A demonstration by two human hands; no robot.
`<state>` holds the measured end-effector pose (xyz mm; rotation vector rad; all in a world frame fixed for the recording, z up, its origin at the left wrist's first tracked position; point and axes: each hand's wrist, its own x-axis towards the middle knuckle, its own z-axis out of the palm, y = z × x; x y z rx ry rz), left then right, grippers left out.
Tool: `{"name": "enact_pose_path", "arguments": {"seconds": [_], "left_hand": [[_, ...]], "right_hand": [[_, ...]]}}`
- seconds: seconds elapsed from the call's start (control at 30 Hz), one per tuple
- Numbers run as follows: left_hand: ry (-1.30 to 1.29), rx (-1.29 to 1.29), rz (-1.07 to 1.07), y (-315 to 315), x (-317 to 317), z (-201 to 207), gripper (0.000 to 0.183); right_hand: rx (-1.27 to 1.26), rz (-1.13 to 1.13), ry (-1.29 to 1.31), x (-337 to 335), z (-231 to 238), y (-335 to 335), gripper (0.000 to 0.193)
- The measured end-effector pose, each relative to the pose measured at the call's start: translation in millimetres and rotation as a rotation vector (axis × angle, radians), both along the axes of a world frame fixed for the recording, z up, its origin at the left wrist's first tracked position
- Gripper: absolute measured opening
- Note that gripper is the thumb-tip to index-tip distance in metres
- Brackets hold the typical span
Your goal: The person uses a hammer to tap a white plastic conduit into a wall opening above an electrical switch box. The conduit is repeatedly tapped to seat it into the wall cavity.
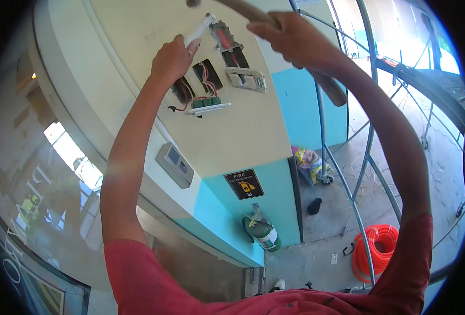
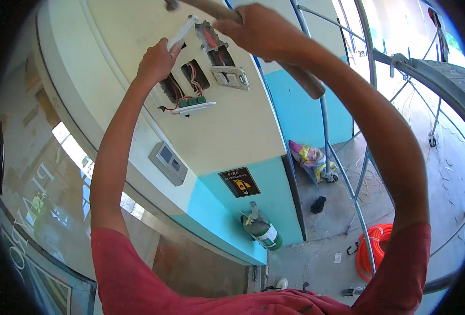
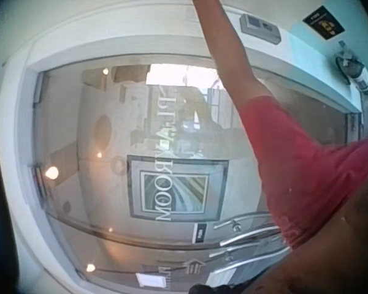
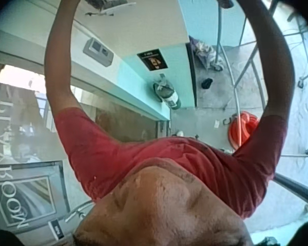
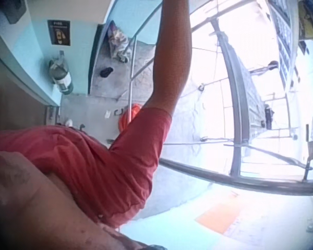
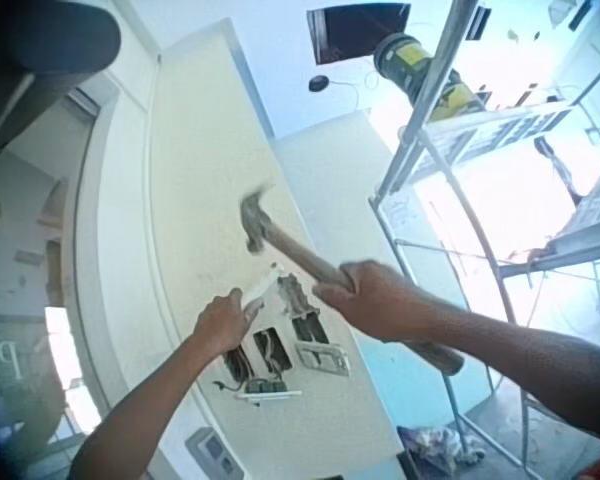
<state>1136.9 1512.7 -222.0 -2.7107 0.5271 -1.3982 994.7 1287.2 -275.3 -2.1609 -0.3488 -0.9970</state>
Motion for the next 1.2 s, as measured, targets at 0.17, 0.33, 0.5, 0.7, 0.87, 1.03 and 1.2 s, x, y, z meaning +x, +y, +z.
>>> {"name": "enact_pose_path", "arguments": {"seconds": [0.17, 0.33, 0.5, 0.7, 0.87, 1.03, 1.2], "left_hand": [[0.047, -0.025, -0.021, 0, -3, 2, 0.055], [0.059, 0.005, -0.027, 2, 8, 3, 0.059], [0.08, -0.015, -0.026, 4, 9, 7, 0.056], [0.136, -0.008, -0.06, -7, 4, 8, 0.056], [0.136, -0.002, -0.022, 5, 14, 7, 0.057], [0.145, -0.004, -0.044, 3, 9, 11, 0.058], [0.168, 0.007, -0.059, -4, 8, 10, 0.059]], "right_hand": [[-0.113, -0.093, -0.351, -55, 18, 6, 0.037], [-0.046, -0.023, 0.035, 50, -21, -4, 0.039], [-0.095, -0.151, -0.211, 2, -2, 6, 0.043], [0.017, 0.03, -0.58, -11, 1, 1, 0.039], [-0.127, -0.152, 0.039, 26, 0, 2, 0.052], [-0.04, -0.083, 0.072, -77, 32, 23, 0.035], [-0.116, -0.042, -0.645, 34, -6, -11, 0.052]]}}
